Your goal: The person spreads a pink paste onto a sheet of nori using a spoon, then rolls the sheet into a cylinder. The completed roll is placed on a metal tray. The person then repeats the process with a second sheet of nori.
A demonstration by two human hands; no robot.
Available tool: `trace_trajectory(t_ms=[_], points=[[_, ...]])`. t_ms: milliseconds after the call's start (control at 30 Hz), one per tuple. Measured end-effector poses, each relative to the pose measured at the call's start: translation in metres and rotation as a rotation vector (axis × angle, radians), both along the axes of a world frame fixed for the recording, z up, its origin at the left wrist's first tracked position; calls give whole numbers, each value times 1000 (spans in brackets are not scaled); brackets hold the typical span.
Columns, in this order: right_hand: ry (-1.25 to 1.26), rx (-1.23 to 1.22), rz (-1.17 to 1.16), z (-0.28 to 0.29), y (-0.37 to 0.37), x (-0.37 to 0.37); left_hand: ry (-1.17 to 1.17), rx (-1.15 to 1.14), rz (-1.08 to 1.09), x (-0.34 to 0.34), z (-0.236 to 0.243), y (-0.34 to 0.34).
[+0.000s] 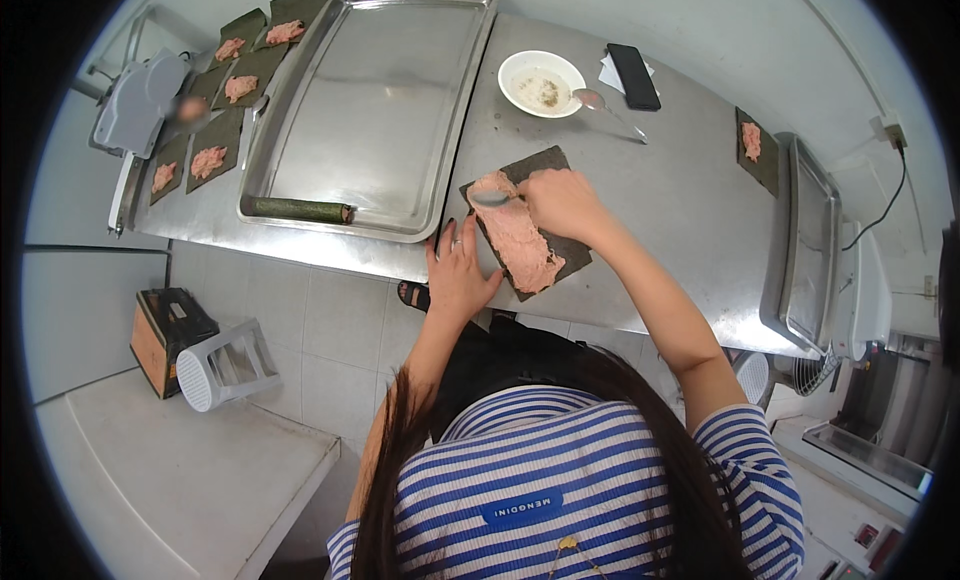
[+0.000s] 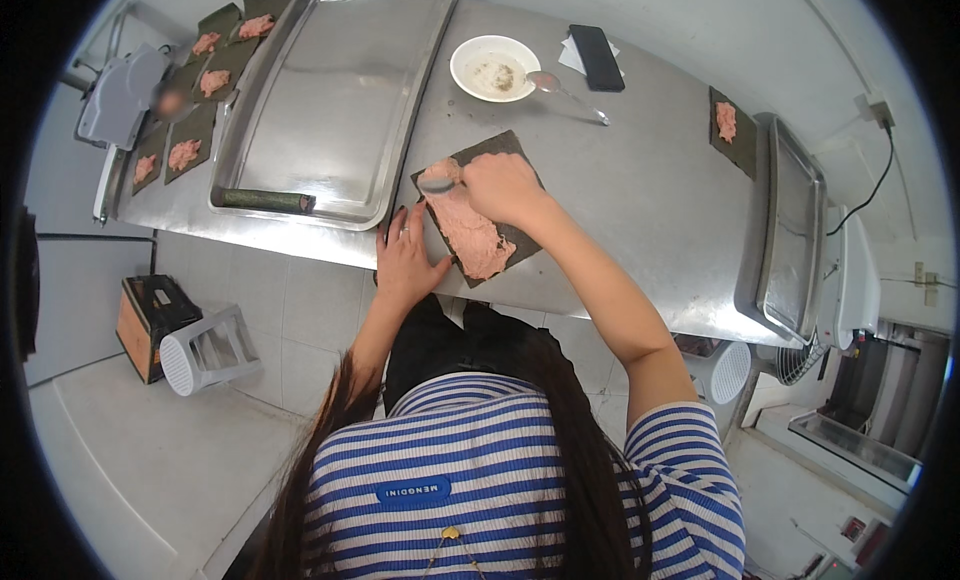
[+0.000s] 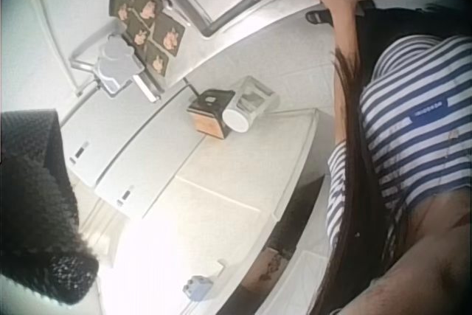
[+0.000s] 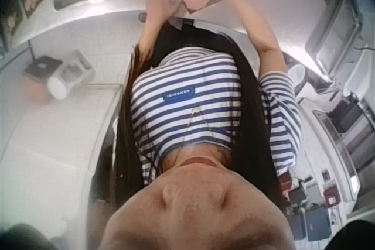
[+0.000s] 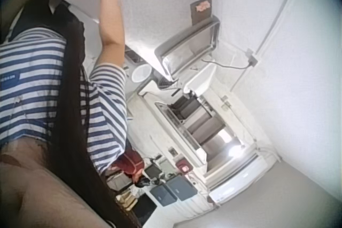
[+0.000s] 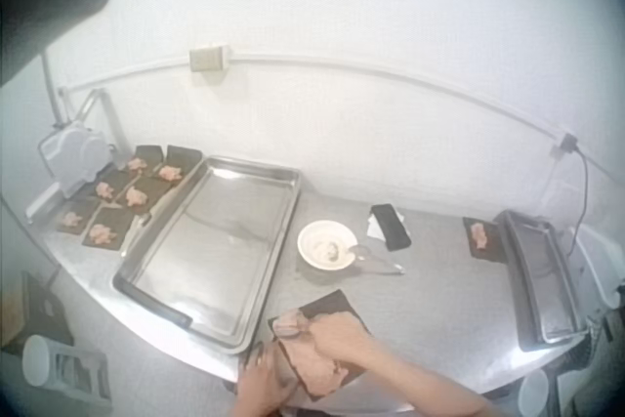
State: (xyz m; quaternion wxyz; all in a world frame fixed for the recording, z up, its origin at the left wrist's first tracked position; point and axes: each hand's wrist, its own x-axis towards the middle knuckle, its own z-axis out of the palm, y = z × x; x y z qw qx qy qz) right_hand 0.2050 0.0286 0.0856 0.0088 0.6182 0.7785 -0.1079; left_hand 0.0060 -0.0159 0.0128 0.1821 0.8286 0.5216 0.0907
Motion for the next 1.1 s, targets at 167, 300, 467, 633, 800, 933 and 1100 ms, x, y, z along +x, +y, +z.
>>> trace_trajectory(t_ms=[167,300,467,633,800,933,1100], points=[[-42,46,88,3,-17,18,15,-12,5,-1,3,-1],[-33,154,226,-8,-41,17,7,-17,9,1,6,-1],[-48,257,78,-28,-26,14,-42,-3,7,1,3,0],[12,129,125,-5,-40,39,-51,-23,14,-2,1,-1],[31,181,240,-20,-40,44,-32,-5,10,-1,3,0],[19,211,177,-32,-6,33,-36,-19,11,1,3,0],[-42,181,-61,-16,1,11,-27,-35,13,-1,1,-2]])
